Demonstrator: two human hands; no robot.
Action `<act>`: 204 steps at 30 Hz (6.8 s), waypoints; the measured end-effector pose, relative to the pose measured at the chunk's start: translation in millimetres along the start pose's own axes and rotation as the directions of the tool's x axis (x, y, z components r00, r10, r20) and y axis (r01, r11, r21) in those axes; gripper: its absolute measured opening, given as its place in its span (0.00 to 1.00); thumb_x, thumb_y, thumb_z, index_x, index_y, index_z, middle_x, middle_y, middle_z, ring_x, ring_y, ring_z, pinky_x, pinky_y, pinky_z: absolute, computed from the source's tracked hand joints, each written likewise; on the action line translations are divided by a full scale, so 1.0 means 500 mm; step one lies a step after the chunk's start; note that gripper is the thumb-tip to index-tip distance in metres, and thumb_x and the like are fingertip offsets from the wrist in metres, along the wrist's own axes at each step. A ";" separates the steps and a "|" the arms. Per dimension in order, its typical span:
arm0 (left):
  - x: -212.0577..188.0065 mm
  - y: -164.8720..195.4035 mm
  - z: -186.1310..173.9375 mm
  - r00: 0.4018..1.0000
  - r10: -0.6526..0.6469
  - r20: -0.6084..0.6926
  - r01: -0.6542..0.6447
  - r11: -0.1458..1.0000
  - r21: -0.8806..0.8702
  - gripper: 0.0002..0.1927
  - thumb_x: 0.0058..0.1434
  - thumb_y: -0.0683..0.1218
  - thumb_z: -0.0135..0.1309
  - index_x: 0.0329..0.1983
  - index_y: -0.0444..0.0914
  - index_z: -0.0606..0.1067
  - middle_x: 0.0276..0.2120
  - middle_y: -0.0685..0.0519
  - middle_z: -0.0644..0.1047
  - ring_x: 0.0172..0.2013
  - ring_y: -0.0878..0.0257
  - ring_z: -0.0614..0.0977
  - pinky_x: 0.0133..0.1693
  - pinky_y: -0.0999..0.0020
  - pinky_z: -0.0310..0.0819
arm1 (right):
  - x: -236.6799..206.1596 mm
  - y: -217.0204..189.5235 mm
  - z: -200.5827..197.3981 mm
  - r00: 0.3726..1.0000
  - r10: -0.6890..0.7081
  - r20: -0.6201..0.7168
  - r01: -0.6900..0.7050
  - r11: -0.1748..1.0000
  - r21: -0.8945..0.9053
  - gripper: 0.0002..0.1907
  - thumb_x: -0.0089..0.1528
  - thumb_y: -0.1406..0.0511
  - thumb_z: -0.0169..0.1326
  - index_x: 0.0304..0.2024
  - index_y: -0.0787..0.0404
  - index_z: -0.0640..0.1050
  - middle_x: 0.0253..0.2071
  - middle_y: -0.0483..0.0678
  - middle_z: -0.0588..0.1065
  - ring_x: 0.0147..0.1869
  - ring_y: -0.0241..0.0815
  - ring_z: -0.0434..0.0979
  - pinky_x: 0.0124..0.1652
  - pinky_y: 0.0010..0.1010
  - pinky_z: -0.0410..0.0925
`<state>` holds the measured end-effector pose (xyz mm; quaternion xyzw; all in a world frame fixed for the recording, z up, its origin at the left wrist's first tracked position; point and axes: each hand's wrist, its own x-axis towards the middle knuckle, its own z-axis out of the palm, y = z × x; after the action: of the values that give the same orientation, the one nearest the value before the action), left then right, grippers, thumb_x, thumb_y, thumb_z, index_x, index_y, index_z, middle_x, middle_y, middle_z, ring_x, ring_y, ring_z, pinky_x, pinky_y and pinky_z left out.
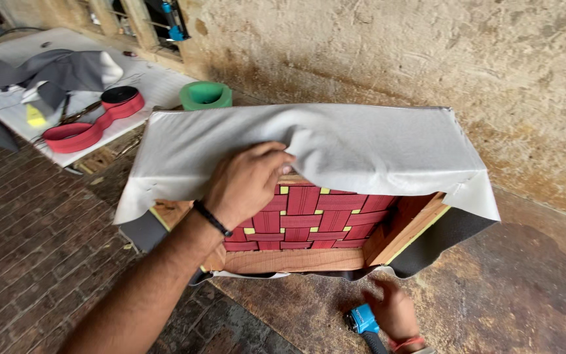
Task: The person stretches a white fabric cover over a foam cushion pad, pulling and tucking the fabric around the edges of the cushion frame. They then use a pneumatic staple gun to fasten the fabric to the wooden frame, pressing the fabric taut and stapling along the sides.
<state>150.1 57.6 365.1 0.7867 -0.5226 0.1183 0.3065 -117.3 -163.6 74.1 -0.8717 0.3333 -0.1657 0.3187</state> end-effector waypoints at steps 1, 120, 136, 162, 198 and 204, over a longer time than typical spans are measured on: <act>0.007 0.000 -0.003 0.998 0.033 -0.046 -0.031 0.999 0.044 0.08 0.67 0.42 0.54 0.46 0.39 0.80 0.49 0.50 0.82 0.42 0.57 0.85 0.46 0.61 0.81 | 0.012 -0.077 -0.049 0.983 -0.148 -0.106 0.156 0.985 0.073 0.20 0.55 0.64 0.67 0.50 0.58 0.80 0.43 0.50 0.80 0.45 0.47 0.83 0.45 0.36 0.75; 0.113 -0.007 0.106 0.847 0.289 0.447 -0.434 0.860 0.266 0.44 0.57 0.45 0.56 0.74 0.39 0.51 0.75 0.43 0.50 0.73 0.47 0.51 0.66 0.32 0.45 | 0.043 -0.409 0.172 0.918 -0.395 -0.033 -0.383 -0.906 0.182 0.15 0.66 0.57 0.59 0.43 0.60 0.72 0.24 0.37 0.73 0.26 0.27 0.75 0.30 0.17 0.73; 0.103 0.004 0.092 0.844 0.265 0.466 -0.419 0.868 0.267 0.44 0.50 0.33 0.49 0.74 0.38 0.54 0.75 0.45 0.51 0.74 0.49 0.51 0.67 0.36 0.45 | -0.013 -0.001 0.166 0.867 0.217 0.448 -0.487 0.178 0.855 0.25 0.62 0.56 0.57 0.54 0.67 0.75 0.22 0.48 0.74 0.20 0.42 0.73 0.22 0.35 0.69; 0.100 0.034 0.045 0.846 0.206 0.492 -0.378 0.882 0.281 0.46 0.53 0.49 0.52 0.76 0.40 0.51 0.75 0.46 0.49 0.74 0.53 0.48 0.69 0.45 0.38 | 0.215 -0.237 -0.304 0.999 -0.049 -0.024 0.053 0.781 0.623 0.25 0.70 0.52 0.52 0.34 0.68 0.81 0.23 0.60 0.79 0.19 0.40 0.78 0.21 0.31 0.70; 0.348 0.244 0.254 0.638 0.293 0.712 -0.518 0.848 0.115 0.55 0.56 0.68 0.55 0.78 0.53 0.37 0.77 0.44 0.35 0.75 0.42 0.36 0.63 0.21 0.22 | 0.263 -0.186 -0.255 0.526 -0.657 -0.539 0.800 0.598 0.051 0.16 0.63 0.66 0.52 0.51 0.67 0.78 0.51 0.57 0.78 0.59 0.57 0.79 0.64 0.44 0.64; 0.295 0.293 0.231 0.724 0.127 0.678 -0.382 0.892 0.241 0.53 0.55 0.52 0.59 0.77 0.61 0.40 0.77 0.49 0.32 0.74 0.40 0.37 0.60 0.15 0.27 | 0.213 -0.128 -0.151 0.891 -0.311 -0.332 0.407 0.870 0.277 0.10 0.65 0.64 0.53 0.40 0.63 0.81 0.33 0.56 0.80 0.37 0.55 0.82 0.43 0.43 0.72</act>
<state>66.4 -161.9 401.8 0.7402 -0.6690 -0.0235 -0.0637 -47.6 -233.6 180.9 -0.8187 0.1712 -0.3974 0.3776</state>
